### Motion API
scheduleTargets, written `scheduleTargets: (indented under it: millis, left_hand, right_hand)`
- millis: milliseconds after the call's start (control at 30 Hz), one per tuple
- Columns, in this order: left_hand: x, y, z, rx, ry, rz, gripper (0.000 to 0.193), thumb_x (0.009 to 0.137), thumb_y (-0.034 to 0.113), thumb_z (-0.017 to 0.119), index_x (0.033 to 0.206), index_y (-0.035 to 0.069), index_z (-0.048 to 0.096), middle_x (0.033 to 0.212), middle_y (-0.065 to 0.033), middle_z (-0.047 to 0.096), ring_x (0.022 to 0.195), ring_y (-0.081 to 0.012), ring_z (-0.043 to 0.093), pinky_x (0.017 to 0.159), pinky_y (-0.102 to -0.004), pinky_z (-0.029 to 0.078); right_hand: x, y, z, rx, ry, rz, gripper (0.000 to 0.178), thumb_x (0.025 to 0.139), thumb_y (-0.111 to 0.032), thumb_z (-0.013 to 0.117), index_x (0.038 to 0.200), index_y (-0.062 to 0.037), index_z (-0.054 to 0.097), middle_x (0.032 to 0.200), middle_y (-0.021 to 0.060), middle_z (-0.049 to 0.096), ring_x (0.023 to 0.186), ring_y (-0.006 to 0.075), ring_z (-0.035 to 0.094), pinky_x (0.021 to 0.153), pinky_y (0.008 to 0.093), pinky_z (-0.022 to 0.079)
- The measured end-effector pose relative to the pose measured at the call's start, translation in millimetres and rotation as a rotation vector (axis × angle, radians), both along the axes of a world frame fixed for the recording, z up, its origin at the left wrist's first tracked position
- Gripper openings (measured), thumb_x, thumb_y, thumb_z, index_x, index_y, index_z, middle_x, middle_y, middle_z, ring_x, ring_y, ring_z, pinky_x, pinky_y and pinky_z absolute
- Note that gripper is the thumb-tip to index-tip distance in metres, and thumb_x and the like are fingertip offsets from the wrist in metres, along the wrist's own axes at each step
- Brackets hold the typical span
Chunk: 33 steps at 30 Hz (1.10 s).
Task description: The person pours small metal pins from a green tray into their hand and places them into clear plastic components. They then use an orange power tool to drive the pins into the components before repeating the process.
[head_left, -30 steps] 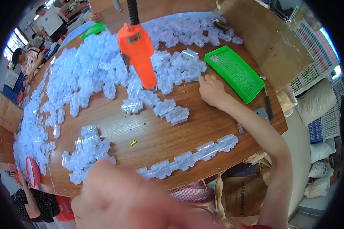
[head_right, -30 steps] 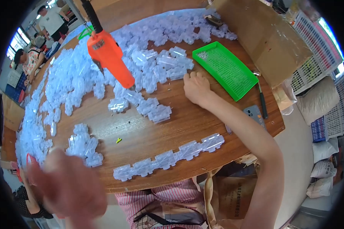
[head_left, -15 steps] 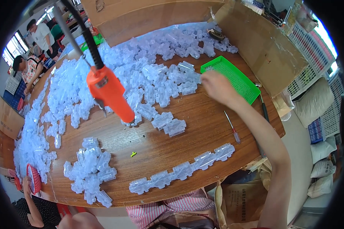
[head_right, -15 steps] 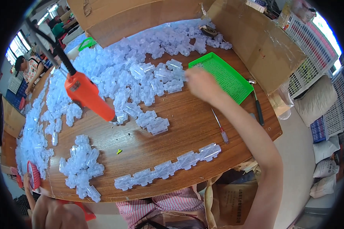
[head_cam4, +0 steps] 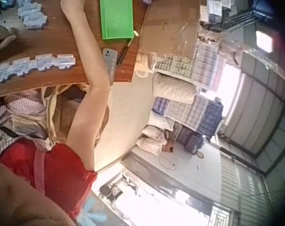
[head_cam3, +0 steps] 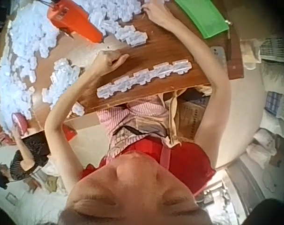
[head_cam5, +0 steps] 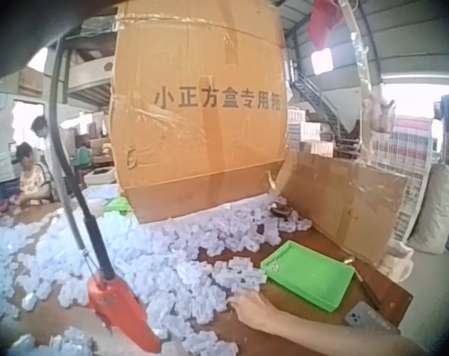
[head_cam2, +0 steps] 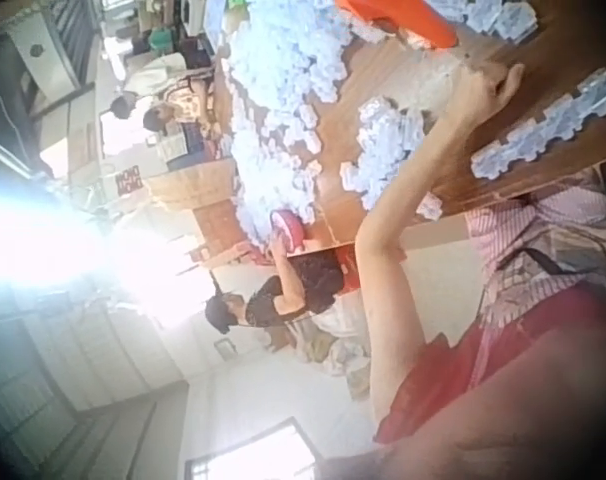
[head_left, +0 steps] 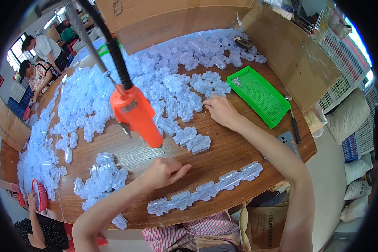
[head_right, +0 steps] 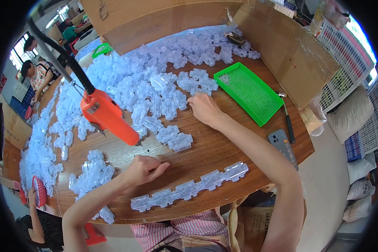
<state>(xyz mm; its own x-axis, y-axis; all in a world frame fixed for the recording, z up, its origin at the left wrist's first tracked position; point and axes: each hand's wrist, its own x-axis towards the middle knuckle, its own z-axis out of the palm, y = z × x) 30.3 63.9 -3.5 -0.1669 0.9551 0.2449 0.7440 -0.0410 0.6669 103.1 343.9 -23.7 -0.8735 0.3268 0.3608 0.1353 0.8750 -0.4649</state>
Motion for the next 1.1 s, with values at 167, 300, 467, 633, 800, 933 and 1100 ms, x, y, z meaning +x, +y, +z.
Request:
scheduleTargets:
  millis: [167, 300, 467, 633, 800, 933, 1100]
  left_hand:
    - [-5.7, 9.7, -25.6, -0.007, -0.065, -0.04, 0.039, 0.088, 0.017, 0.062, 0.054, 0.0, 0.052, 0.049, -0.0128, 0.051, 0.039, -0.0279, 0.046, 0.038, -0.0345, 0.036]
    - [-3.0, 12.9, -24.0, -0.023, -0.248, 0.116, 0.038, 0.088, 0.017, 0.062, 0.055, -0.002, 0.054, 0.046, -0.0134, 0.05, 0.035, -0.0211, 0.044, 0.037, -0.0336, 0.035]
    - [-3.1, 15.1, -29.3, -0.037, -0.223, 0.114, 0.038, 0.088, 0.018, 0.062, 0.056, -0.002, 0.056, 0.046, -0.0129, 0.051, 0.035, -0.0165, 0.044, 0.038, -0.0323, 0.035]
    - [-2.0, 15.6, -25.1, -0.057, -0.247, 0.118, 0.038, 0.089, 0.018, 0.061, 0.057, -0.002, 0.058, 0.046, -0.0109, 0.053, 0.037, -0.0127, 0.045, 0.038, -0.0308, 0.036]
    - [-2.2, 17.1, -20.9, -0.113, -0.284, 0.13, 0.039, 0.09, 0.022, 0.059, 0.058, -0.001, 0.062, 0.048, -0.0062, 0.057, 0.04, -0.009, 0.048, 0.04, -0.0282, 0.038]
    - [-2.2, 18.0, -17.1, -0.126, -0.325, 0.143, 0.04, 0.09, 0.023, 0.059, 0.058, -0.001, 0.062, 0.048, -0.0058, 0.057, 0.041, -0.0075, 0.048, 0.041, -0.028, 0.038]
    - [-6.9, 15.5, -18.1, -0.149, -0.369, 0.151, 0.041, 0.091, 0.024, 0.059, 0.057, 0.001, 0.063, 0.048, -0.0046, 0.058, 0.041, -0.007, 0.048, 0.041, -0.0277, 0.038]
  right_hand:
    - [8.2, -9.1, -17.9, 0.175, 0.011, 0.03, 0.018, 0.084, -0.008, 0.06, 0.095, 0.0039, 0.066, 0.098, 0.016, 0.057, 0.095, 0.0322, 0.055, 0.084, 0.039, 0.046]
    - [10.5, -12.0, -14.4, 0.158, 0.051, 0.091, 0.02, 0.083, -0.01, 0.062, 0.097, 0.0042, 0.066, 0.098, 0.0154, 0.057, 0.095, 0.0313, 0.055, 0.084, 0.0382, 0.045]
    - [11.1, -8.6, -10.1, -0.087, 0.061, 0.106, 0.016, 0.079, -0.008, 0.067, 0.092, 0.0025, 0.067, 0.089, 0.0141, 0.059, 0.084, 0.0282, 0.059, 0.074, 0.0355, 0.048]
    - [4.8, -14.0, -18.7, -0.158, 0.156, 0.032, 0.009, 0.079, -0.004, 0.066, 0.084, 0.0029, 0.067, 0.082, 0.0142, 0.057, 0.075, 0.0283, 0.059, 0.067, 0.0355, 0.047]
    - [1.3, -18.9, -26.1, 0.124, 0.068, -0.008, 0.007, 0.084, -0.002, 0.056, 0.087, 0.0043, 0.056, 0.091, 0.0173, 0.052, 0.086, 0.0338, 0.055, 0.076, 0.0404, 0.045]
    - [11.0, -17.0, -18.8, 0.176, -0.108, -0.032, 0.004, 0.086, -0.001, 0.05, 0.088, 0.0026, 0.051, 0.093, 0.0187, 0.049, 0.093, 0.0363, 0.051, 0.082, 0.0428, 0.042]
    - [19.6, -1.7, -2.5, 0.082, -0.075, 0.01, 0.004, 0.086, -0.001, 0.047, 0.084, 0.0018, 0.049, 0.092, 0.0199, 0.049, 0.094, 0.0356, 0.049, 0.084, 0.0412, 0.041]
